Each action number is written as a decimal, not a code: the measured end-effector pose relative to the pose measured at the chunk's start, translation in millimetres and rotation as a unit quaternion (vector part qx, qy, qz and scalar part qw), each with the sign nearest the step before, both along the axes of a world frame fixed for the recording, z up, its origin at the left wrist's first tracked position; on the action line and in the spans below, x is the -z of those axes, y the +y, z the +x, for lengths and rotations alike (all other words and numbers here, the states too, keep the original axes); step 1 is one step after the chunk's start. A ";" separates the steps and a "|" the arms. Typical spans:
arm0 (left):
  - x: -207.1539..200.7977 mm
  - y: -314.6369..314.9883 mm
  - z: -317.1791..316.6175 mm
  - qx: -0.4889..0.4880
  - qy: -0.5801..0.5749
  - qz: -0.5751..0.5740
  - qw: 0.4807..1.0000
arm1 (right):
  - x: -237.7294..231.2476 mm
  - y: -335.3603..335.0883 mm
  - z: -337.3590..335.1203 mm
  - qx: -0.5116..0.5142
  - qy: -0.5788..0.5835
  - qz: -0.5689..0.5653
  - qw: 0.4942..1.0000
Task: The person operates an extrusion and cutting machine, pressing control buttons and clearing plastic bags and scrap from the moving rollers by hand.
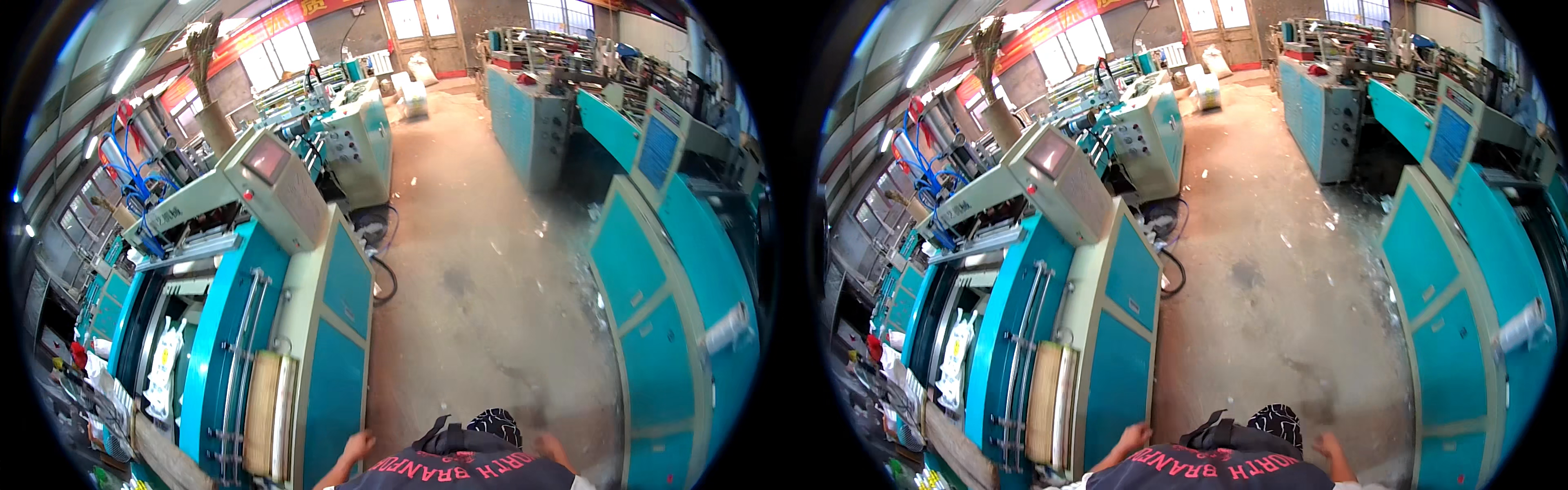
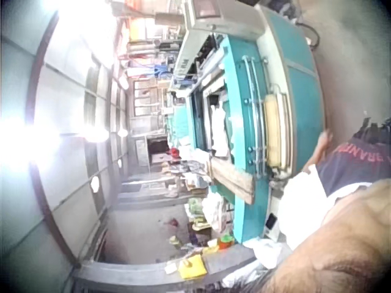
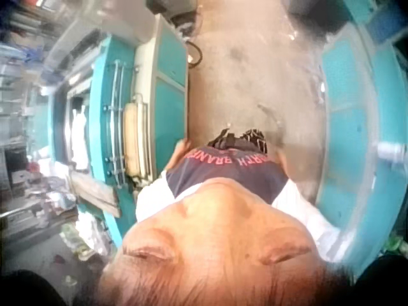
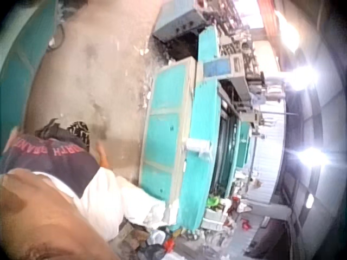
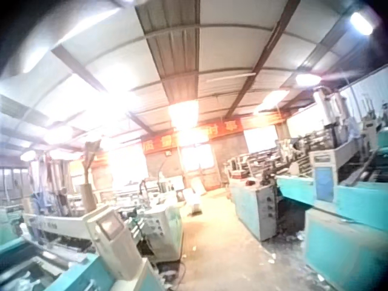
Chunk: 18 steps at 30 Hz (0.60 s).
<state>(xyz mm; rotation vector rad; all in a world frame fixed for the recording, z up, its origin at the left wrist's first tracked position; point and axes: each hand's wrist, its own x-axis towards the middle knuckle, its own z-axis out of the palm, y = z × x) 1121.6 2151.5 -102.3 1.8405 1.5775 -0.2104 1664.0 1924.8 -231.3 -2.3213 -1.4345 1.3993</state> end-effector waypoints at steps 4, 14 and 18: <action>-103.5 222.2 96.5 -0.121 -0.373 0.024 0.919 | -82.8 80.4 25.0 0.119 -0.043 -0.088 0.988; 143.0 316.2 79.3 -0.066 -0.155 -0.009 0.986 | -45.4 559.6 224.5 0.196 0.010 0.005 0.981; 96.9 358.7 106.1 -0.296 -0.071 -0.197 0.932 | -146.3 857.5 224.3 0.228 0.064 0.264 0.935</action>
